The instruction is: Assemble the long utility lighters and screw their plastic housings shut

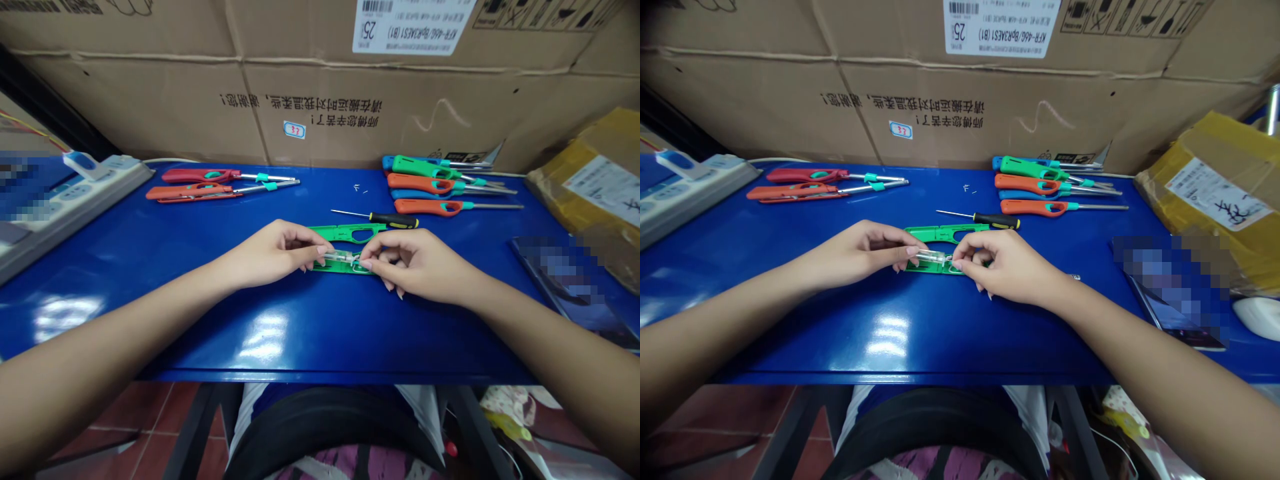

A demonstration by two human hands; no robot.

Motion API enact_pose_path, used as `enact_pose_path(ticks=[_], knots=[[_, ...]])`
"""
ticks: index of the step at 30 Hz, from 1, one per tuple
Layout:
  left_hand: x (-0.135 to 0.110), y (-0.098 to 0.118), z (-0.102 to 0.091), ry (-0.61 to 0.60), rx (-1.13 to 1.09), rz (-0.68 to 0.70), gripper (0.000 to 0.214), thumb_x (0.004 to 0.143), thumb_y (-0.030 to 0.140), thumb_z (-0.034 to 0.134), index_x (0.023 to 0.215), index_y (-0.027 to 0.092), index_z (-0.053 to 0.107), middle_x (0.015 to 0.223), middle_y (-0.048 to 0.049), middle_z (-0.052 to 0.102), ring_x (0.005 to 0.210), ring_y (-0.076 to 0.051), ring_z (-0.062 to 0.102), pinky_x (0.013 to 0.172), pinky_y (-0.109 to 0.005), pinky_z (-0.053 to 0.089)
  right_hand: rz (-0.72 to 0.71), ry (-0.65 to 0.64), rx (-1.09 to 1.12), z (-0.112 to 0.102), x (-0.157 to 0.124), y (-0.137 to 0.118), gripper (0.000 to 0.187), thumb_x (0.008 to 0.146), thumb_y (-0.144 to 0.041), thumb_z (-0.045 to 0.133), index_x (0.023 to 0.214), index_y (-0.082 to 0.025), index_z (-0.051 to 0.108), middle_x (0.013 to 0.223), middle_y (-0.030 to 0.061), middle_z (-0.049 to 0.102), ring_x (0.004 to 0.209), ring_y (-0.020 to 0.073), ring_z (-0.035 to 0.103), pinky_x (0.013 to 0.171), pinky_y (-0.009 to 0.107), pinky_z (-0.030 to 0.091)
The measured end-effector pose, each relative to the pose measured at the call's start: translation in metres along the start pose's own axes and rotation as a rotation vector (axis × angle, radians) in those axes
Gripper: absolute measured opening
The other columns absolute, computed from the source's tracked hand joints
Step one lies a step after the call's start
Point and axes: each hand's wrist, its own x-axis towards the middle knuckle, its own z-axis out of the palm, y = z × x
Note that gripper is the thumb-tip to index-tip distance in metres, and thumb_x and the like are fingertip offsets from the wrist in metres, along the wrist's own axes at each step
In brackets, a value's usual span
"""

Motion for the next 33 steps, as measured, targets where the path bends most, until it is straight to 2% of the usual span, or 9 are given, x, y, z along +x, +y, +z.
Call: enact_pose_path(ticks=[11,18,21,28,33], knots=[[-0.0005,-0.0037,0.0019,-0.005,0.017,0.048,0.028,0.087,0.030,0.067,0.104,0.011,0.079,0.081,-0.0055,0.075,0.067,-0.012,0.060,0.064,-0.023,0.048,-0.031,0.016,-0.021,0.0012,0.0006,-0.0005,0.015,0.091,-0.029,0.063,0.091,-0.015,0.068,0.052,-0.0047,0.058,0.039,0.0076,0.053,0.038,0.018,0.046],[-0.0008,-0.0075,0.0023,-0.012,0.075,0.141,0.028,0.087,0.030,0.066,0.104,0.012,0.080,0.092,-0.0080,0.077,0.072,-0.014,0.062,0.067,-0.025,0.049,-0.013,0.036,0.008,0.0030,0.0004,-0.0014,0.016,0.089,-0.030,0.065,0.089,-0.014,0.069,0.052,-0.0037,0.058,0.040,0.0097,0.055,0.039,0.020,0.047],[-0.0005,-0.0077,0.0029,-0.009,0.092,0.168,0.027,0.087,0.030,0.065,0.102,0.012,0.080,0.093,-0.0082,0.077,0.073,-0.014,0.062,0.066,-0.024,0.049,-0.003,0.043,0.017,0.0027,0.0003,-0.0025,0.015,0.089,-0.029,0.065,0.088,-0.014,0.069,0.051,-0.0044,0.057,0.038,0.0085,0.052,0.038,0.019,0.044],[-0.0001,-0.0044,0.0070,0.060,0.010,0.077,0.026,0.085,0.029,0.068,0.100,0.011,0.080,0.080,-0.0059,0.076,0.064,-0.011,0.059,0.060,-0.021,0.047,0.071,0.065,0.059,-0.0002,0.0026,-0.0035,0.019,0.087,-0.034,0.069,0.090,-0.015,0.068,0.048,-0.0064,0.052,0.036,0.0080,0.045,0.035,0.021,0.036],[-0.0007,-0.0003,0.0038,0.074,-0.028,0.029,0.023,0.084,0.029,0.070,0.094,0.012,0.081,0.072,-0.0049,0.074,0.058,-0.011,0.058,0.055,-0.020,0.046,-0.047,0.150,-0.010,-0.0019,0.0063,-0.0017,0.022,0.082,-0.035,0.073,0.084,-0.013,0.074,0.055,-0.0031,0.053,0.047,0.0070,0.041,0.044,0.023,0.029]])
